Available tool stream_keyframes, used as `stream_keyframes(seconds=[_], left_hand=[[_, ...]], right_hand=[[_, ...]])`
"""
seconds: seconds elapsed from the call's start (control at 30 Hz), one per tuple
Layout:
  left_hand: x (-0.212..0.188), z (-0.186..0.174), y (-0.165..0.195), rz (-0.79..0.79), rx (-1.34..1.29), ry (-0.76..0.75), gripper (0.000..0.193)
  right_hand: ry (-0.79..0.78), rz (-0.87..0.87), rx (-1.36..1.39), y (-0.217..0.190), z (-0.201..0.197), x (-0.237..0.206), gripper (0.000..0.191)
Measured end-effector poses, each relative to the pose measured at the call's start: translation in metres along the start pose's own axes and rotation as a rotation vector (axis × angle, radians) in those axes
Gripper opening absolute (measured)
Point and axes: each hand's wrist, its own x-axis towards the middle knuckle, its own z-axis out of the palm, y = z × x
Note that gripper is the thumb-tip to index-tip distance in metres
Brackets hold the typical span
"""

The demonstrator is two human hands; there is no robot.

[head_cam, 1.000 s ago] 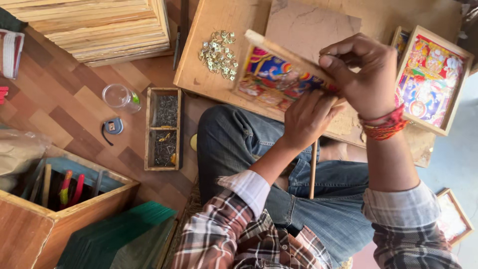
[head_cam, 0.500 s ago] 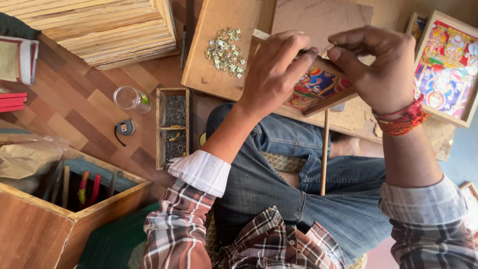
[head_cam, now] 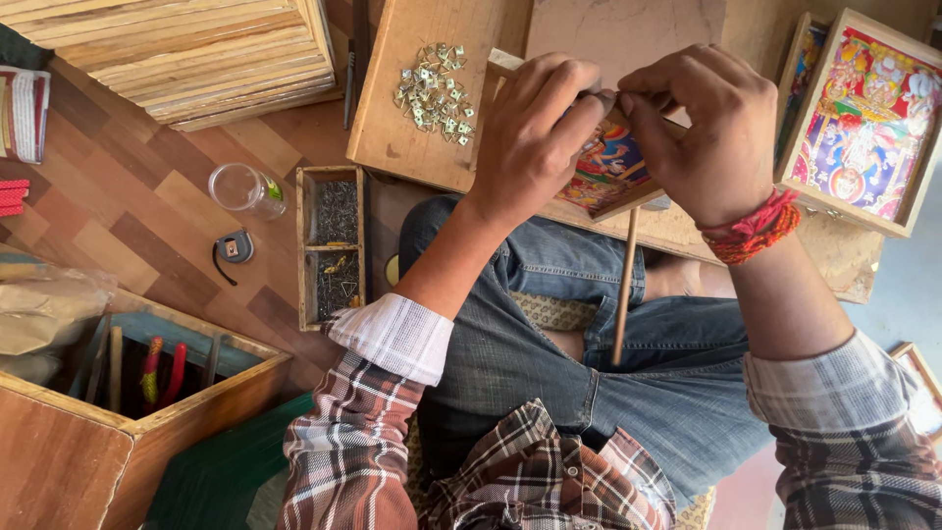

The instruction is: The person sits on the floor and assembles wooden picture frames by inserting metal clips into the frame corners and hammering them into place. They handle multiple frames, placing them on a wooden block to secure the clips with a hammer.

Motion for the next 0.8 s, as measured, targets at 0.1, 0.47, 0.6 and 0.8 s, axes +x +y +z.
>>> stream_keyframes(seconds=[0.1, 0.47, 0.6, 0.8], left_hand=[[-0.001, 0.001, -0.001, -0.009, -0.005, 0.009, 0.014], [0.001, -0.007, -0.003, 0.023, -0.030, -0.001, 0.024], [0.002, -0.009, -0.004, 0.022, -0.036, -0.012, 0.025], [0.002, -0.011, -0.001, 0.014, -0.004, 0.005, 0.029]], right_hand=[[-0.028, 0.021, 0.018, 0.001, -0.002, -0.002, 0.006], [0.033, 0.223, 0.104, -0.010, 0.011, -0.007, 0.009], [0.030, 0.277, 0.142, -0.014, 0.008, -0.007, 0.015], [-0.061, 0.248, 0.157, -0.018, 0.002, -0.009, 0.016]])
